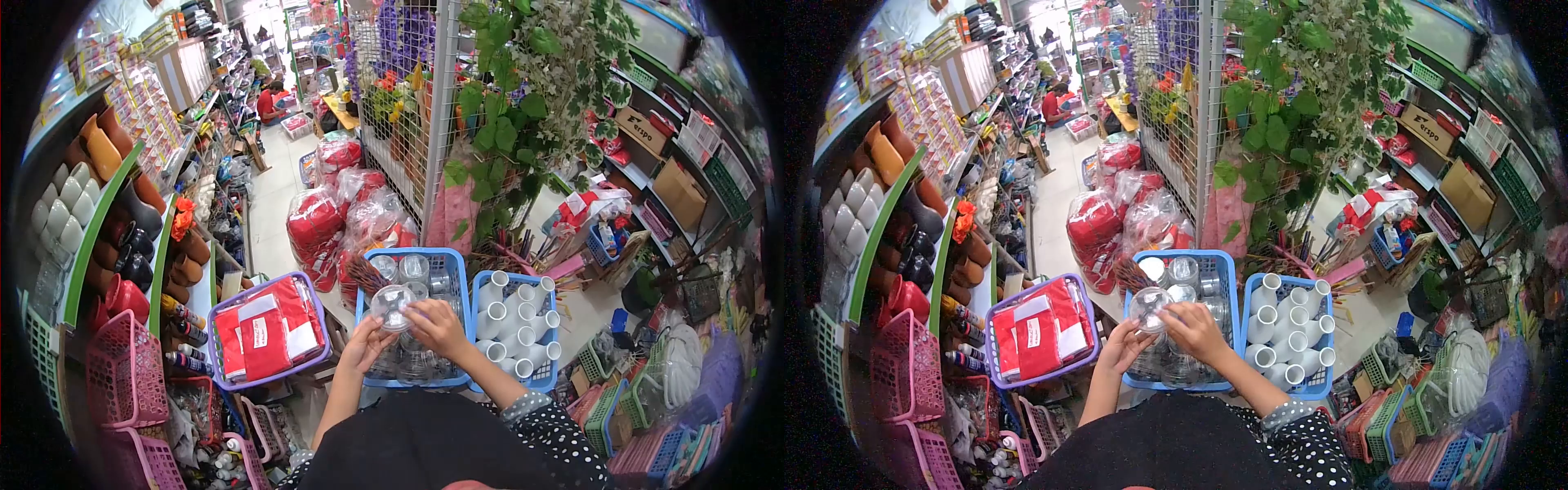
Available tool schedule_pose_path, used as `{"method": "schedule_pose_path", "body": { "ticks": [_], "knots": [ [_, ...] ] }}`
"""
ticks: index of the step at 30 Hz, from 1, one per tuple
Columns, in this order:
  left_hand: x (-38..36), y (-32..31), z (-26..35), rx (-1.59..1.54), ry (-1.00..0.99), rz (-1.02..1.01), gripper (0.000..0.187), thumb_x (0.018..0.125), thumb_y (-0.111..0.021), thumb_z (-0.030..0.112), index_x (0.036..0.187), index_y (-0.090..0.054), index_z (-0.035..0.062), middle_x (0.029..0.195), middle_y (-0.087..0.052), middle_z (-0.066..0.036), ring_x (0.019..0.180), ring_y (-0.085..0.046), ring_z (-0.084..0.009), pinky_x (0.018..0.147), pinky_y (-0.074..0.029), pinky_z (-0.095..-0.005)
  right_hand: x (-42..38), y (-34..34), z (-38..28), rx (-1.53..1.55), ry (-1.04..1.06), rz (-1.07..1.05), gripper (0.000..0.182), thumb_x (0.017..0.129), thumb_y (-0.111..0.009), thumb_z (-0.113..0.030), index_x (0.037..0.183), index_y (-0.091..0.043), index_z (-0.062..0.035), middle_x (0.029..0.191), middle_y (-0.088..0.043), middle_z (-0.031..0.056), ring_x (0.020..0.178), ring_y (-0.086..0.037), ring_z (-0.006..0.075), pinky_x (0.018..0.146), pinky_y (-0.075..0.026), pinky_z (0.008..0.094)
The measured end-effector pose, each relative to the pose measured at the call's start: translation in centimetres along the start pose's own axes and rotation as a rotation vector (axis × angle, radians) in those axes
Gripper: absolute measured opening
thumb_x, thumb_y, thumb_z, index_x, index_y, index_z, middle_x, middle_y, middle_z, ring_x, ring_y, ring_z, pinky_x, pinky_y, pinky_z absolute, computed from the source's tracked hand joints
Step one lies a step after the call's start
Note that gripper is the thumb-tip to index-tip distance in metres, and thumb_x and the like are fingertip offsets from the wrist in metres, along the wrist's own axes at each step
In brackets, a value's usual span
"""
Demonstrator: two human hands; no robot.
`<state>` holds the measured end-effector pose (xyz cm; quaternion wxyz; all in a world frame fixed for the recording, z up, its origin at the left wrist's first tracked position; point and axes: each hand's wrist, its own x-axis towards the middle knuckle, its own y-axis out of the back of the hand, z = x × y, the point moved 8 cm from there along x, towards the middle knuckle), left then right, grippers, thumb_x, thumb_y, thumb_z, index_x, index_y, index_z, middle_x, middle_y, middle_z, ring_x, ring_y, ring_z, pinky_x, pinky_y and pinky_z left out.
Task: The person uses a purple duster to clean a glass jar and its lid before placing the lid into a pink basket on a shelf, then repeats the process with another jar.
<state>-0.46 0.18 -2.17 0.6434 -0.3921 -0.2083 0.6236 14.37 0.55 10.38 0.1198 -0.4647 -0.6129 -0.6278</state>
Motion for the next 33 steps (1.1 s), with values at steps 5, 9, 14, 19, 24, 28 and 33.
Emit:
{"method": "schedule_pose_path", "body": {
  "ticks": [5, 9, 14, 19, 24, 28, 33],
  "knots": [
    [-0.7, 2.0, 1.8, 0.029, -0.116, 0.126, 0.04, 0.087, -0.057, 0.008, 0.124, -0.044, 0.0043, 0.119, -0.054, -0.009, 0.108, -0.055, -0.0217, 0.094, -0.047, -0.038, -3.4, -2.4, 4.4, 0.015, -0.301, -0.031, 0.054, 0.072, -0.074, -0.027, 0.117, -0.054, -0.0068, 0.109, -0.056, 0.0117, 0.102, -0.054, 0.0298, 0.084, -0.044, 0.0407],
    [-1.3, 3.1, 3.9, -0.029, -0.232, 0.151, 0.04, 0.087, -0.057, 0.007, 0.124, -0.044, 0.0046, 0.119, -0.054, -0.008, 0.107, -0.055, -0.0212, 0.095, -0.047, -0.038, -9.9, -8.2, 7.7, -0.176, -0.611, -0.434, 0.054, 0.069, -0.075, -0.028, 0.113, -0.052, -0.0062, 0.101, -0.056, 0.0141, 0.094, -0.059, 0.0332, 0.077, -0.049, 0.0444],
    [-2.0, 3.8, 5.3, -0.045, -0.323, 0.188, 0.04, 0.087, -0.057, 0.008, 0.125, -0.044, 0.0044, 0.119, -0.056, -0.009, 0.108, -0.055, -0.0209, 0.096, -0.045, -0.0373, -12.2, -10.1, 9.2, -0.197, -0.865, -0.547, 0.05, 0.07, -0.074, -0.026, 0.109, -0.05, -0.0054, 0.094, -0.057, 0.0172, 0.09, -0.06, 0.0365, 0.073, -0.05, 0.0474],
    [-2.3, 3.1, 5.7, -0.025, -0.346, 0.179, 0.043, 0.086, -0.058, 0.008, 0.126, -0.043, 0.0046, 0.119, -0.056, -0.009, 0.108, -0.055, -0.0208, 0.096, -0.045, -0.0372, -12.2, -10.7, 9.9, -0.132, -0.797, -0.557, 0.042, 0.073, -0.069, -0.021, 0.107, -0.05, -0.0046, 0.096, -0.057, 0.0203, 0.091, -0.059, 0.0378, 0.077, -0.049, 0.0478],
    [-1.9, 3.2, 5.1, -0.027, -0.317, 0.166, 0.047, 0.085, -0.06, 0.007, 0.128, -0.039, 0.0041, 0.118, -0.055, -0.01, 0.108, -0.056, -0.0213, 0.096, -0.045, -0.0379, -10.3, -7.2, 8.8, 0.088, -0.736, -0.458, 0.04, 0.077, -0.064, -0.019, 0.111, -0.052, -0.0021, 0.099, -0.057, 0.0218, 0.093, -0.057, 0.0396, 0.08, -0.046, 0.0457],
    [-1.7, 2.0, 5.0, -0.029, -0.304, 0.129, 0.045, 0.085, -0.059, 0.006, 0.126, -0.04, 0.0055, 0.117, -0.056, -0.01, 0.107, -0.056, -0.0215, 0.096, -0.045, -0.0381, -10.2, -4.0, 9.5, 0.265, -0.754, -0.272, 0.051, 0.08, -0.063, -0.021, 0.122, -0.048, 0.0047, 0.1, -0.056, 0.0231, 0.093, -0.057, 0.0384, 0.084, -0.045, 0.0411],
    [0.1, 2.7, 4.4, 0.003, -0.31, 0.104, 0.044, 0.086, -0.056, 0.005, 0.127, -0.04, 0.0062, 0.116, -0.056, -0.01, 0.106, -0.057, -0.0224, 0.095, -0.046, -0.038, -9.5, 0.8, 6.4, 0.977, -1.064, -0.369, 0.043, 0.086, -0.062, -0.015, 0.123, -0.052, 0.0044, 0.109, -0.062, 0.0064, 0.093, -0.055, 0.0127, 0.084, -0.044, 0.0277]
  ]
}}
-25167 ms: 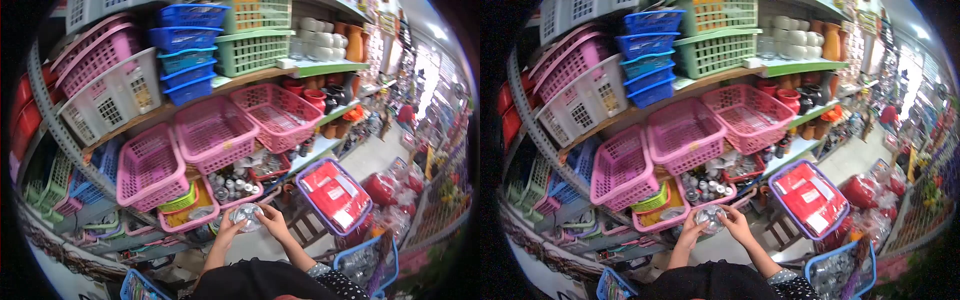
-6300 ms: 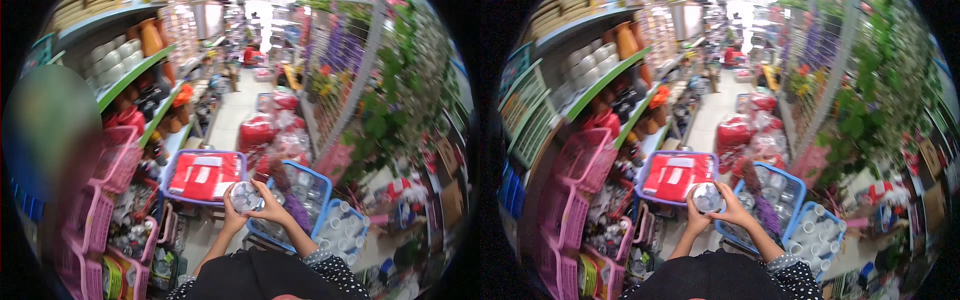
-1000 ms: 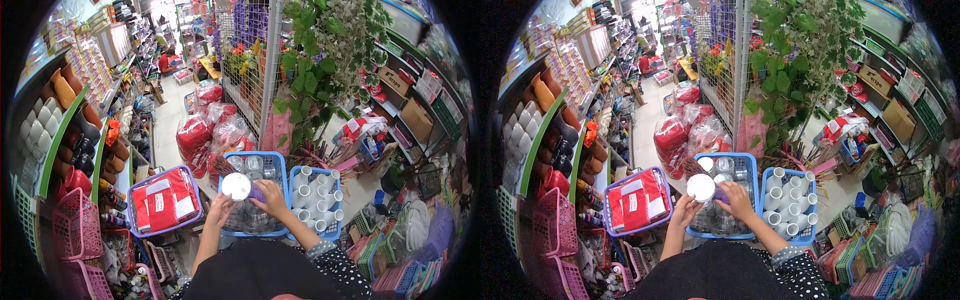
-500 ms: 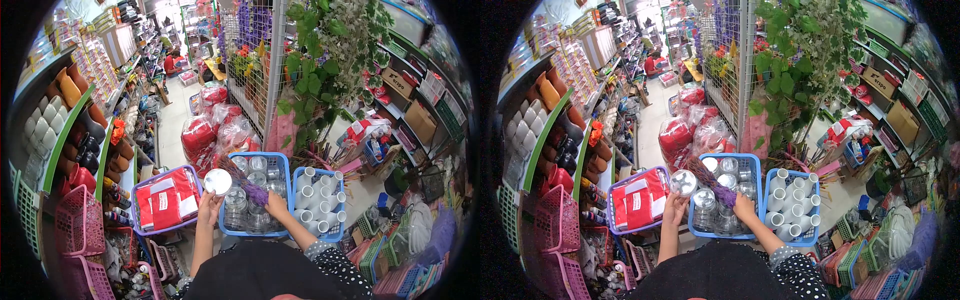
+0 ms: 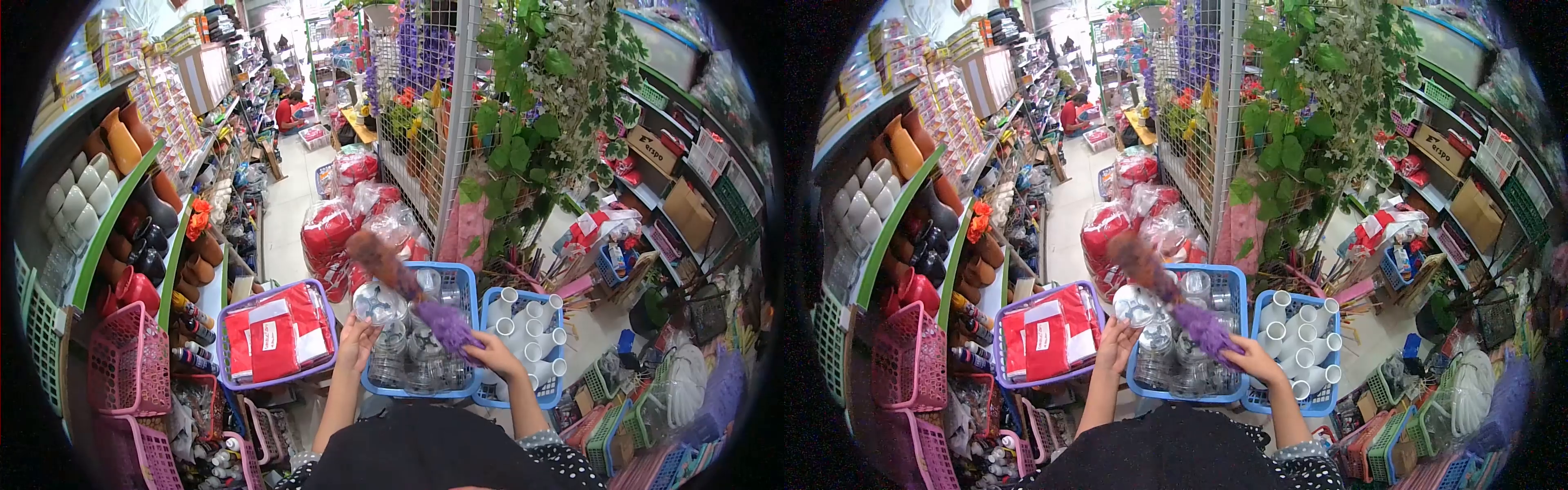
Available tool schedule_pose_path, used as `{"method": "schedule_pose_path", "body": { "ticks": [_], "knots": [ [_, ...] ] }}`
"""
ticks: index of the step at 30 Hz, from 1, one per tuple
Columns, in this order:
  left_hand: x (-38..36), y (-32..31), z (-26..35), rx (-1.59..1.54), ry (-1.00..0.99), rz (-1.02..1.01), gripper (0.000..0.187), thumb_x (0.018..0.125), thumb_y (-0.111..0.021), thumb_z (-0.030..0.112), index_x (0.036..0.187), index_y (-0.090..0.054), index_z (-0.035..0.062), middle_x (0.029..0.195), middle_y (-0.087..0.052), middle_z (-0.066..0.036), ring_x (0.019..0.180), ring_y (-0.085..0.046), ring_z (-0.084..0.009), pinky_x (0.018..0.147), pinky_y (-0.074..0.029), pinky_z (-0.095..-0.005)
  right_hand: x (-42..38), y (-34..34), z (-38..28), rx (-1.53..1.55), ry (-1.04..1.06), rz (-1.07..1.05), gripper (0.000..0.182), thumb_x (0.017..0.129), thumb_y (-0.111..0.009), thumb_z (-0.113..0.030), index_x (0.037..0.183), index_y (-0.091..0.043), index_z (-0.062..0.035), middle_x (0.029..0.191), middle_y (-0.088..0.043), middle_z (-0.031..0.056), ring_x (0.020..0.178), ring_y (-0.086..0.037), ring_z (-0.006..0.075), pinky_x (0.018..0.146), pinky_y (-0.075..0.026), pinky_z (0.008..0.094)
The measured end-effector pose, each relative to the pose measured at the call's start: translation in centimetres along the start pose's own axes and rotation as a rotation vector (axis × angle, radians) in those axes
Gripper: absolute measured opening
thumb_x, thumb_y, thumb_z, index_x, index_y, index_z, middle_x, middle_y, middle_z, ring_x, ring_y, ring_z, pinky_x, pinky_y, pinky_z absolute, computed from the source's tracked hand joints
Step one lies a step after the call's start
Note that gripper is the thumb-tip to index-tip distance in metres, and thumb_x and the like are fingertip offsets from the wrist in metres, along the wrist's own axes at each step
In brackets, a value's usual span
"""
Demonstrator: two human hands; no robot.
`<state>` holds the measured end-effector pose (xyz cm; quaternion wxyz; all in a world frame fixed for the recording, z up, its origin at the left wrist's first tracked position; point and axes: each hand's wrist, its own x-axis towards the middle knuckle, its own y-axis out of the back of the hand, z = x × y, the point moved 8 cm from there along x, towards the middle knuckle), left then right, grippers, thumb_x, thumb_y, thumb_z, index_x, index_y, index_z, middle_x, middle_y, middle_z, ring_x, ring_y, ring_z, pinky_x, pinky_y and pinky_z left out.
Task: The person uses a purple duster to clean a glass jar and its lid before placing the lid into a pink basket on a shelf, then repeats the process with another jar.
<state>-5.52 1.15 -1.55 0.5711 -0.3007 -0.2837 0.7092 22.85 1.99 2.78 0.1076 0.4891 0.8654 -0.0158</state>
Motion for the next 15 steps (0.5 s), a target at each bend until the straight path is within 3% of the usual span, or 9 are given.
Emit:
{"method": "schedule_pose_path", "body": {
  "ticks": [1, 4, 6, 8, 10, 11, 12, 15],
  "knots": [
    [0.2, 0.0, -0.2, 0.021, -0.003, 0.002, 0.044, 0.088, -0.052, 0.004, 0.13, -0.039, 0.0054, 0.118, -0.056, -0.011, 0.106, -0.058, -0.023, 0.095, -0.047, -0.0384, -0.6, -0.3, -0.5, -0.014, -0.012, -0.091, 0.042, 0.087, -0.064, -0.015, 0.124, -0.053, 0.0024, 0.111, -0.061, 0.0026, 0.095, -0.051, 0.0073, 0.084, -0.043, 0.0245],
    [0.6, -0.4, -0.6, -0.012, -0.04, -0.026, 0.045, 0.087, -0.054, 0.004, 0.129, -0.039, 0.0059, 0.111, -0.059, -0.01, 0.105, -0.058, -0.0235, 0.093, -0.048, -0.0386, -1.1, -0.5, 0.3, 0.0, 0.043, -0.104, 0.045, 0.087, -0.065, -0.016, 0.127, -0.052, -0.0006, 0.111, -0.062, 0.0045, 0.095, -0.052, 0.0079, 0.085, -0.043, 0.0241],
    [1.1, -0.8, -1.1, 0.037, 0.015, -0.047, 0.045, 0.086, -0.056, 0.002, 0.128, -0.039, 0.0078, 0.109, -0.059, -0.008, 0.105, -0.058, -0.0222, 0.092, -0.049, -0.0371, -0.7, -1.1, 0.0, -0.067, 0.067, -0.039, 0.047, 0.086, -0.065, -0.017, 0.128, -0.05, 0.0004, 0.112, -0.062, 0.0051, 0.096, -0.051, 0.0082, 0.086, -0.043, 0.0241],
    [0.4, -2.4, -1.4, 0.085, 0.072, -0.063, 0.046, 0.085, -0.057, 0.0, 0.127, -0.04, 0.0097, 0.108, -0.059, -0.006, 0.104, -0.059, -0.021, 0.091, -0.05, -0.0355, -0.5, -0.1, 0.5, -0.06, 0.18, 0.226, 0.047, 0.086, -0.065, -0.017, 0.127, -0.051, 0.0019, 0.112, -0.062, 0.0045, 0.096, -0.052, 0.0088, 0.086, -0.043, 0.0245],
    [0.0, -3.6, -1.7, 0.102, 0.097, -0.079, 0.047, 0.085, -0.057, 0.001, 0.128, -0.04, 0.0095, 0.113, -0.058, -0.007, 0.108, -0.057, -0.0215, 0.091, -0.05, -0.0367, -0.5, 0.5, 1.7, -0.155, 0.157, 0.14, 0.048, 0.086, -0.065, -0.016, 0.127, -0.05, 0.002, 0.114, -0.062, 0.0053, 0.096, -0.052, 0.0094, 0.087, -0.043, 0.0252],
    [-0.3, -2.5, -2.0, 0.037, 0.067, 0.063, 0.046, 0.086, -0.058, 0.001, 0.128, -0.04, 0.0078, 0.114, -0.058, -0.01, 0.105, -0.059, -0.0218, 0.091, -0.05, -0.0368, -0.8, 0.2, 1.8, -0.111, 0.134, 0.022, 0.048, 0.086, -0.065, -0.016, 0.127, -0.05, 0.0023, 0.114, -0.062, 0.0061, 0.096, -0.052, 0.0095, 0.087, -0.043, 0.0255],
    [-0.1, -2.1, -2.5, 0.014, 0.067, 0.014, 0.047, 0.085, -0.059, 0.002, 0.128, -0.04, 0.0067, 0.111, -0.059, -0.011, 0.102, -0.061, -0.022, 0.09, -0.05, -0.0354, -1.3, -0.5, 1.9, -0.068, 0.11, -0.097, 0.048, 0.085, -0.066, -0.017, 0.127, -0.05, 0.0026, 0.114, -0.062, 0.0069, 0.095, -0.052, 0.0095, 0.087, -0.043, 0.0258],
    [-0.1, -2.4, -2.2, 0.065, 0.077, -0.033, 0.04, 0.086, -0.057, 0.005, 0.123, -0.043, 0.0058, 0.102, -0.059, -0.009, 0.098, -0.061, -0.0216, 0.09, -0.051, -0.0396, -1.8, 1.0, 2.5, -0.057, 0.063, 0.089, 0.049, 0.085, -0.066, -0.017, 0.127, -0.05, 0.0024, 0.112, -0.063, 0.0063, 0.096, -0.052, 0.0089, 0.087, -0.043, 0.0258]
  ]
}}
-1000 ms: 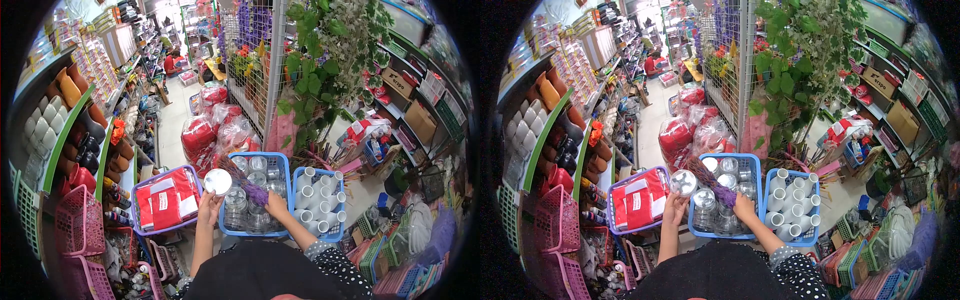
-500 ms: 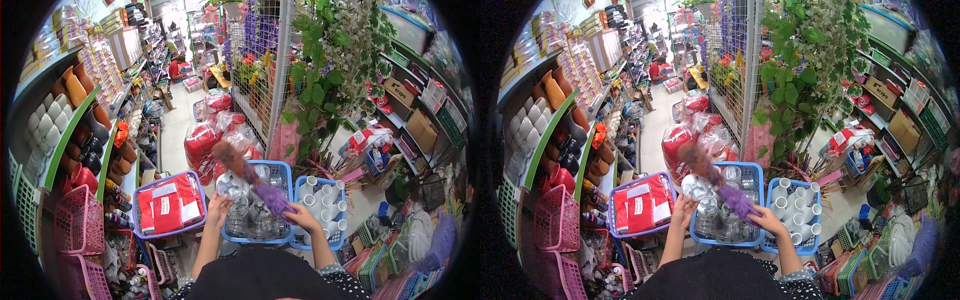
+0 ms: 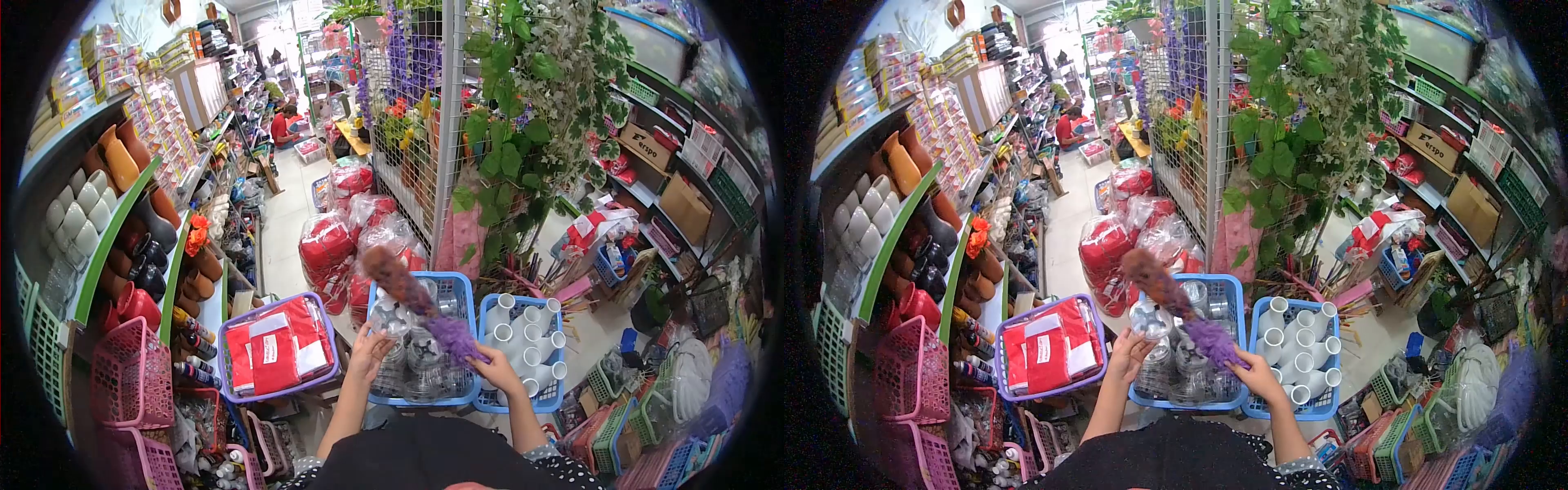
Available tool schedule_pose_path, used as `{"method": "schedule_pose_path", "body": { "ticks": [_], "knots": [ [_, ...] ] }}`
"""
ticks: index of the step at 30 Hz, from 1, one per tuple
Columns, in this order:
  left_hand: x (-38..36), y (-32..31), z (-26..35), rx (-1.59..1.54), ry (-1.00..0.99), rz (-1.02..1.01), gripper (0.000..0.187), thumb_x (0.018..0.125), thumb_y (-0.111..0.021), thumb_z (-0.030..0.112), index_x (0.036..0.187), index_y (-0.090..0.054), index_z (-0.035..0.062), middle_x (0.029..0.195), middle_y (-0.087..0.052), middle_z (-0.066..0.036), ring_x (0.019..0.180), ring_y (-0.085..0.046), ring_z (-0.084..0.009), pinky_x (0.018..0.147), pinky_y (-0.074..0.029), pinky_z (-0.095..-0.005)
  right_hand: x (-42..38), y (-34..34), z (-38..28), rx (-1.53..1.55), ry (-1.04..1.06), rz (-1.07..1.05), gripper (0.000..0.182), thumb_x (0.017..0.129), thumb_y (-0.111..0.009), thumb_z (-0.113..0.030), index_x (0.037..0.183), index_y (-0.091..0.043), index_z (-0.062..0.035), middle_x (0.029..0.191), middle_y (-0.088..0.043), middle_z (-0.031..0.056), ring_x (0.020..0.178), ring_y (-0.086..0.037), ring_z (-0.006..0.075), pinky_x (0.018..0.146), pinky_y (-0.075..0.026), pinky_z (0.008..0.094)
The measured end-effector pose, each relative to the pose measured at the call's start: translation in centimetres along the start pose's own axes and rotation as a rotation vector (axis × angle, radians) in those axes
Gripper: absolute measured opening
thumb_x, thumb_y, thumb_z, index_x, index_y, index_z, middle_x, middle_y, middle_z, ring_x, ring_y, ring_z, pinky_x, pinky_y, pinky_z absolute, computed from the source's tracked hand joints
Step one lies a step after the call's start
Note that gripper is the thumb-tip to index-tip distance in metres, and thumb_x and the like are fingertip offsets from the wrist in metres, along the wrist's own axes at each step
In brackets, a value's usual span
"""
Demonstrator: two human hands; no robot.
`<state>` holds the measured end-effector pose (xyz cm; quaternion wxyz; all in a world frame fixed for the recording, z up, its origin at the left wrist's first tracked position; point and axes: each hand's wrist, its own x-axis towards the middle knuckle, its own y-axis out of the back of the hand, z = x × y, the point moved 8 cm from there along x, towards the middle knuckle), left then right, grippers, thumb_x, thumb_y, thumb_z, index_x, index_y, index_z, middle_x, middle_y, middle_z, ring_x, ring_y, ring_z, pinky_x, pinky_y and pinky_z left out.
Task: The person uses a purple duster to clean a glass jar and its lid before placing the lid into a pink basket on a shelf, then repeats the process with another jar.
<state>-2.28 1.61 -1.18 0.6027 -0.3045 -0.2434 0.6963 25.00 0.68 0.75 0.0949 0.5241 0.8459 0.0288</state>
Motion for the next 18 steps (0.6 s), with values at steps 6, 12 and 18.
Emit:
{"method": "schedule_pose_path", "body": {
  "ticks": [6, 12, 18],
  "knots": [
    [0.3, 2.0, 0.9, -0.067, -0.053, 0.067, 0.041, 0.085, -0.058, 0.004, 0.123, -0.043, 0.0097, 0.107, -0.06, -0.009, 0.097, -0.061, -0.021, 0.086, -0.051, -0.0359, -3.0, 2.7, -0.6, -0.048, -0.065, -0.098, 0.048, 0.084, -0.066, -0.013, 0.128, -0.05, 0.0003, 0.104, -0.063, 0.0023, 0.091, -0.053, 0.0061, 0.082, -0.045, 0.0245],
    [0.7, 0.7, -0.4, -0.022, -0.021, 0.066, 0.043, 0.085, -0.059, 0.007, 0.124, -0.043, 0.0086, 0.109, -0.059, -0.01, 0.099, -0.061, -0.0236, 0.088, -0.051, -0.039, -1.8, 1.1, 1.2, -0.108, -0.087, -0.165, 0.049, 0.084, -0.066, -0.015, 0.129, -0.051, -0.003, 0.105, -0.064, 0.0036, 0.089, -0.055, 0.0079, 0.082, -0.046, 0.0253],
    [0.1, -1.6, -1.1, 0.102, 0.057, -0.04, 0.042, 0.086, -0.057, 0.005, 0.125, -0.042, 0.0083, 0.111, -0.058, -0.006, 0.1, -0.06, -0.0192, 0.091, -0.05, -0.0365, -0.4, 0.3, -2.5, -0.139, 0.07, 0.026, 0.049, 0.084, -0.065, -0.015, 0.13, -0.05, -0.0047, 0.112, -0.064, 0.0096, 0.092, -0.056, 0.0108, 0.083, -0.045, 0.0269]
  ]
}}
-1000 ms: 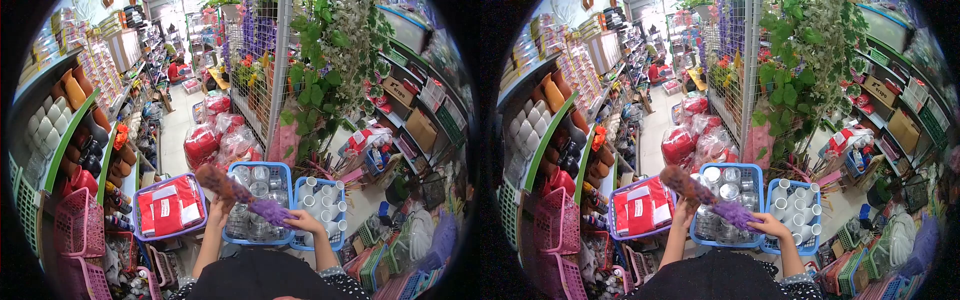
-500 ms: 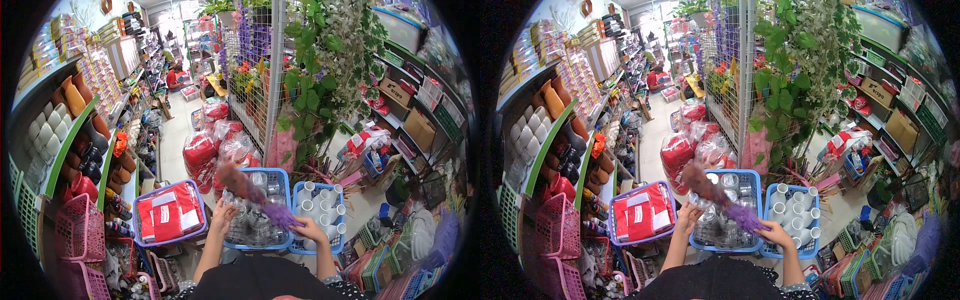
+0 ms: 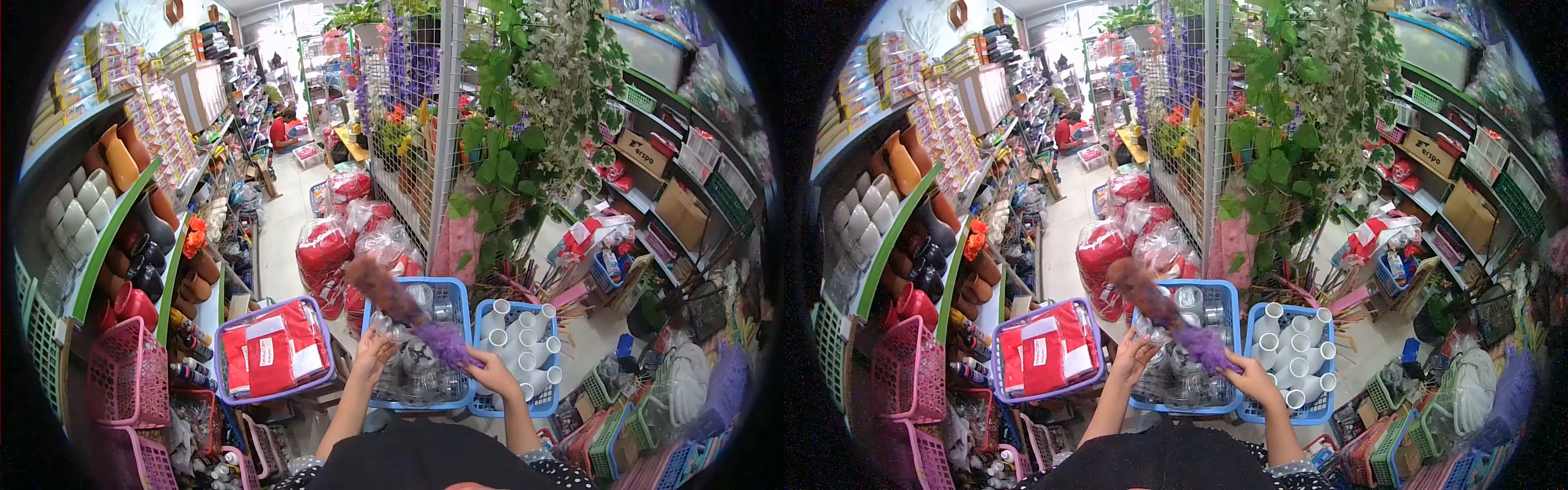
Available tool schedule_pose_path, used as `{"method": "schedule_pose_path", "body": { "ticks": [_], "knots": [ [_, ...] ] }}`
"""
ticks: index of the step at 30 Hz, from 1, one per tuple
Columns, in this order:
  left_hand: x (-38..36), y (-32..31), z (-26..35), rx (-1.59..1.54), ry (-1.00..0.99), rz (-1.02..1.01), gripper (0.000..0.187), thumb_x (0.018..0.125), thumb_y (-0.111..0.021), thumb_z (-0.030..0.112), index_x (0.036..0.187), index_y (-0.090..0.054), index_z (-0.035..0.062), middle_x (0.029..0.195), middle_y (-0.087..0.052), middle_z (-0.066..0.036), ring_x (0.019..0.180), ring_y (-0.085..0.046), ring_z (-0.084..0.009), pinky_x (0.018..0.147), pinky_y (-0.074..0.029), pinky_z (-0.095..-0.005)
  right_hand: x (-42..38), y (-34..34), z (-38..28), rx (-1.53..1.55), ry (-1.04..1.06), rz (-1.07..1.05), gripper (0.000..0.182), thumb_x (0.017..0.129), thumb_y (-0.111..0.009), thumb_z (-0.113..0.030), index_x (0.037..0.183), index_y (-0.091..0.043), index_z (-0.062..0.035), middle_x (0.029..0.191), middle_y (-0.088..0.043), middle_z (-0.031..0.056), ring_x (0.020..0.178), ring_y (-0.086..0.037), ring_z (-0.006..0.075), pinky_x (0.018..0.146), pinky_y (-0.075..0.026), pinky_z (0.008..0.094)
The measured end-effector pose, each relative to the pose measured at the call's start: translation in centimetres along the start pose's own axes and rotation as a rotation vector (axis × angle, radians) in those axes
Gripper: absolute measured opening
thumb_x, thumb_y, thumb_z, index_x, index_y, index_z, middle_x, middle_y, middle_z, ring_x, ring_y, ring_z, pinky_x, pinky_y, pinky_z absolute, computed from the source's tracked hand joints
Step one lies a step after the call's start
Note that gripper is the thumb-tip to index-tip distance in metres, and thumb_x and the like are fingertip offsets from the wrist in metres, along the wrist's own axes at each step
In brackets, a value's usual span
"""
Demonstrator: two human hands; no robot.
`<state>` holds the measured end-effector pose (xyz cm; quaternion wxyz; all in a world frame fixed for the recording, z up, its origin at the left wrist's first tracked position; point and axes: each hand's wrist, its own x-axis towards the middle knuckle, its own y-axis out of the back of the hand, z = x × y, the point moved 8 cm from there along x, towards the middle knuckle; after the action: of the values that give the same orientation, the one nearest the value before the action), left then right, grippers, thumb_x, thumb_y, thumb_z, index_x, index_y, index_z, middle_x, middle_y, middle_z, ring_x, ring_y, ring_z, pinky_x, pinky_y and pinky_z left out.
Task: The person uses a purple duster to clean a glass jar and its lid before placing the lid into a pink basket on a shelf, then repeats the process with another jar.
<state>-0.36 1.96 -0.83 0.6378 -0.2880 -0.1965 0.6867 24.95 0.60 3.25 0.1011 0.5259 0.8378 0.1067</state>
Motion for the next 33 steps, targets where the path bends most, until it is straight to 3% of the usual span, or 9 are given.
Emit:
{"method": "schedule_pose_path", "body": {
  "ticks": [3, 7, 9, 15, 19, 26, 29, 31, 33],
  "knots": [
    [-0.1, 0.4, 0.4, -0.14, -0.074, 0.032, 0.044, 0.084, -0.062, 0.006, 0.124, -0.044, 0.007, 0.108, -0.059, -0.006, 0.095, -0.061, -0.0175, 0.086, -0.052, -0.0326, -0.6, -0.8, 0.2, 0.006, -0.025, -0.154, 0.049, 0.083, -0.063, -0.012, 0.129, -0.05, -0.0047, 0.115, -0.063, 0.0099, 0.096, -0.056, 0.011, 0.086, -0.044, 0.0271],
    [0.5, 1.5, 0.9, -0.092, -0.057, 0.029, 0.045, 0.085, -0.057, 0.004, 0.127, -0.041, 0.0073, 0.112, -0.058, -0.01, 0.099, -0.061, -0.0221, 0.086, -0.052, -0.0381, -1.1, 1.4, 0.6, 0.033, 0.016, 0.101, 0.047, 0.083, -0.065, -0.013, 0.128, -0.052, -0.004, 0.108, -0.064, 0.0067, 0.094, -0.055, 0.0105, 0.086, -0.044, 0.0264],
    [0.7, 2.2, 1.2, -0.095, -0.067, 0.054, 0.04, 0.085, -0.058, 0.005, 0.123, -0.043, 0.0061, 0.106, -0.06, -0.01, 0.096, -0.062, -0.0211, 0.085, -0.053, -0.0373, -2.3, 1.2, -0.4, 0.034, -0.087, -0.06, 0.044, 0.085, -0.062, -0.01, 0.127, -0.053, -0.0028, 0.097, -0.062, 0.0015, 0.085, -0.052, 0.0063, 0.075, -0.046, 0.0223],
    [0.8, 1.4, 2.0, -0.069, -0.098, 0.029, 0.042, 0.084, -0.061, 0.005, 0.122, -0.042, 0.0063, 0.102, -0.062, -0.008, 0.095, -0.063, -0.0211, 0.084, -0.053, -0.0338, -1.7, 1.3, 1.6, 0.04, -0.008, 0.117, 0.044, 0.085, -0.063, -0.012, 0.128, -0.053, -0.0048, 0.102, -0.065, 0.004, 0.09, -0.054, 0.0077, 0.081, -0.046, 0.026],
    [0.8, 0.8, 1.6, -0.134, -0.12, 0.104, 0.044, 0.084, -0.061, 0.005, 0.123, -0.041, 0.0051, 0.106, -0.061, -0.009, 0.097, -0.063, -0.0219, 0.084, -0.053, -0.0337, -0.5, -0.9, 1.5, 0.008, -0.05, -0.098, 0.049, 0.083, -0.063, -0.013, 0.129, -0.05, -0.0044, 0.108, -0.066, 0.0092, 0.094, -0.057, 0.0116, 0.084, -0.045, 0.0275],
    [0.1, -1.5, 1.2, 0.048, -0.013, 0.005, 0.051, 0.08, -0.065, -0.002, 0.124, -0.042, 0.0059, 0.109, -0.059, -0.007, 0.099, -0.061, -0.016, 0.084, -0.052, -0.0284, 5.3, -0.7, 0.2, -0.228, -0.004, 0.325, 0.05, 0.085, -0.064, -0.019, 0.129, -0.049, -0.0007, 0.109, -0.066, 0.0134, 0.095, -0.061, 0.0191, 0.086, -0.046, 0.0299],
    [-0.1, -2.2, 1.9, 0.328, -0.187, -0.047, 0.051, 0.079, -0.066, -0.002, 0.124, -0.042, 0.0054, 0.109, -0.06, -0.008, 0.102, -0.059, -0.016, 0.087, -0.049, -0.0275, 6.7, -1.2, -0.1, 0.283, 0.136, 0.44, 0.041, 0.085, -0.066, -0.024, 0.115, -0.055, 0.0015, 0.094, -0.068, 0.0143, 0.069, -0.062, 0.0167, 0.064, -0.05, 0.0282],
    [-0.7, -2.9, 2.6, 0.419, -0.266, -0.047, 0.049, 0.077, -0.065, -0.004, 0.121, -0.046, 0.0037, 0.113, -0.059, -0.009, 0.106, -0.057, -0.0162, 0.091, -0.046, -0.0297, 6.5, -3.3, -1.9, 0.711, -0.238, 0.223, 0.03, 0.085, -0.068, -0.026, 0.099, -0.056, -0.0033, 0.081, -0.067, 0.0098, 0.045, -0.047, 0.0089, 0.04, -0.038, 0.0236],
    [-1.9, -5.3, 3.9, 0.78, -0.41, -0.171, 0.042, 0.072, -0.063, -0.007, 0.112, -0.053, 0.0024, 0.118, -0.059, -0.01, 0.11, -0.056, -0.0189, 0.096, -0.043, -0.0337, 7.2, -3.6, -2.8, 0.777, -0.265, 0.218, 0.027, 0.083, -0.07, -0.028, 0.092, -0.054, -0.0081, 0.074, -0.063, 0.003, 0.04, -0.037, 0.0031, 0.033, -0.025, 0.0203]
  ]
}}
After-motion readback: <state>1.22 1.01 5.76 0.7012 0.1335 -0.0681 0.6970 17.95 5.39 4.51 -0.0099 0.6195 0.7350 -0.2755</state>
